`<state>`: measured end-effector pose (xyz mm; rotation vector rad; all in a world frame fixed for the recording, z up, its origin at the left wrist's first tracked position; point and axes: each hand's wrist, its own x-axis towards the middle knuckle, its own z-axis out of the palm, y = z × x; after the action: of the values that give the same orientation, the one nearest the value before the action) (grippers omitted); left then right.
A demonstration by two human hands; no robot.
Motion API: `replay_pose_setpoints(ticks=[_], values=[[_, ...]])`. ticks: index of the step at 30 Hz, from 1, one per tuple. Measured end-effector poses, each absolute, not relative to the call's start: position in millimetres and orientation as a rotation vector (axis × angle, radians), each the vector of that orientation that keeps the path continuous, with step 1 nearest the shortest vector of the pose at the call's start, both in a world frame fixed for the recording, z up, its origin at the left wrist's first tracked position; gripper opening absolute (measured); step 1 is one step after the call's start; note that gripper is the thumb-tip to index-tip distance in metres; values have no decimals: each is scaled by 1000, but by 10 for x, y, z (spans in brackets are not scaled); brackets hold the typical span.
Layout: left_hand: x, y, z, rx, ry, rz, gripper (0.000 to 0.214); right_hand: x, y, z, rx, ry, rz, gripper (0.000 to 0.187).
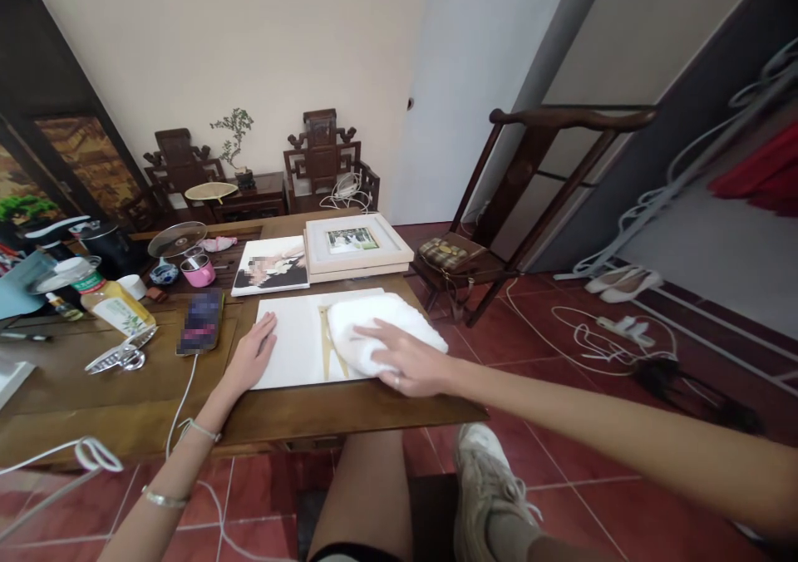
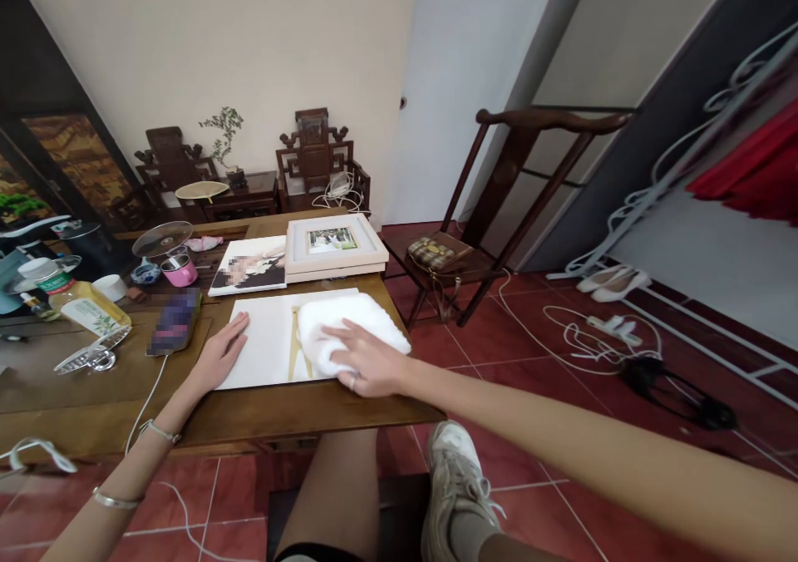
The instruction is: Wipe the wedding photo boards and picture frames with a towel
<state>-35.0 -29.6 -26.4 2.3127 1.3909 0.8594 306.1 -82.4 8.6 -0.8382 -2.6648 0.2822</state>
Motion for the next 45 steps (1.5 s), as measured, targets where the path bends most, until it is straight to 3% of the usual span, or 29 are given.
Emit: replay_pose_setpoints(ticks=[4,11,18,26,34,45], values=[[-352,-284,-270,2323,1372,850,51,3137,-1034,15,-611,-2681,258,11],[-363,-267,-277,2331,1366,843,49,3087,-374,225,-1180,-2614,423,20],[-356,-274,-259,2317,1373,844,50,3117,221,276,-1378,-2436,501,28],[-348,-287,-253,2312,1372,859,48,3128,-509,118,-1366,-2368,560,19],[-343,-284,-283,2302,1362,876,47,3035,-1260,99,-768,-2482,657,10],[-343,-302,-263,2299,1387,843,51,3193,-25,224,-1284,-2321,600,22]])
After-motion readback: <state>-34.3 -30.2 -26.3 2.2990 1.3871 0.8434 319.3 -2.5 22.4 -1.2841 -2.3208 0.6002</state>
